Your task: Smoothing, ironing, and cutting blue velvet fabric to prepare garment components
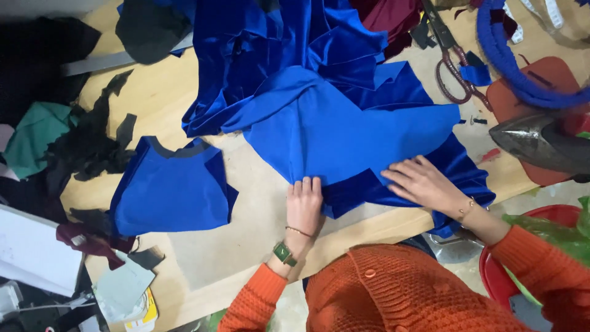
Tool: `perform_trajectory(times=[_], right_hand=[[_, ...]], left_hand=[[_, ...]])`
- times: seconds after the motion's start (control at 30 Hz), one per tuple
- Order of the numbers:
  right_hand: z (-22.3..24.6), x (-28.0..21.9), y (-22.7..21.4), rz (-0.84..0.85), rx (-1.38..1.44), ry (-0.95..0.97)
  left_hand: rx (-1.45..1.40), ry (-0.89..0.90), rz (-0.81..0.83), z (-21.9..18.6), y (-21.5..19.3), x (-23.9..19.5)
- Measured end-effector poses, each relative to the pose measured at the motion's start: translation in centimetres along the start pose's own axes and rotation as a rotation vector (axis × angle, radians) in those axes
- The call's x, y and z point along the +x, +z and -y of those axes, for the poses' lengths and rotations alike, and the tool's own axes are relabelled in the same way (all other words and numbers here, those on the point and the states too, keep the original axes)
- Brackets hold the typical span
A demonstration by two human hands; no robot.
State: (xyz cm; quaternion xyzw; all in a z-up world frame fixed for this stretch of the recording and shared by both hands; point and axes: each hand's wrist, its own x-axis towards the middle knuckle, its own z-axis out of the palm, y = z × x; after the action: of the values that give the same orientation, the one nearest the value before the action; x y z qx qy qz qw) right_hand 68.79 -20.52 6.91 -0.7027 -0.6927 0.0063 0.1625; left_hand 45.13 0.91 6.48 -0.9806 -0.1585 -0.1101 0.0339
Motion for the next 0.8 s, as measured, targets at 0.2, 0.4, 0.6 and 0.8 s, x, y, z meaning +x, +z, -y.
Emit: perform_trajectory(times=[0.2, 0.4, 0.6, 0.8], right_hand=[[0.7, -0.1, 0.7, -0.056, -0.028, 0.096], [3.2, -1.9, 3.0, -0.020, 0.128, 0.125], [4.8, -0.1, 1.0, 0.078, 0.202, 0.146], [-4.4, 0.6, -1.1, -0.030, -0.313, 0.351]], left_hand=[[0.006, 0.046, -0.124, 1.0, 2.9, -0.9], [0.038, -0.030, -0.188, 3.1, 0.6, -1.2], [0.106, -0.093, -0.076, 3.3, 1.5, -2.5], [-0.023, -0.072, 0.026, -0.6, -4.0, 0.5]])
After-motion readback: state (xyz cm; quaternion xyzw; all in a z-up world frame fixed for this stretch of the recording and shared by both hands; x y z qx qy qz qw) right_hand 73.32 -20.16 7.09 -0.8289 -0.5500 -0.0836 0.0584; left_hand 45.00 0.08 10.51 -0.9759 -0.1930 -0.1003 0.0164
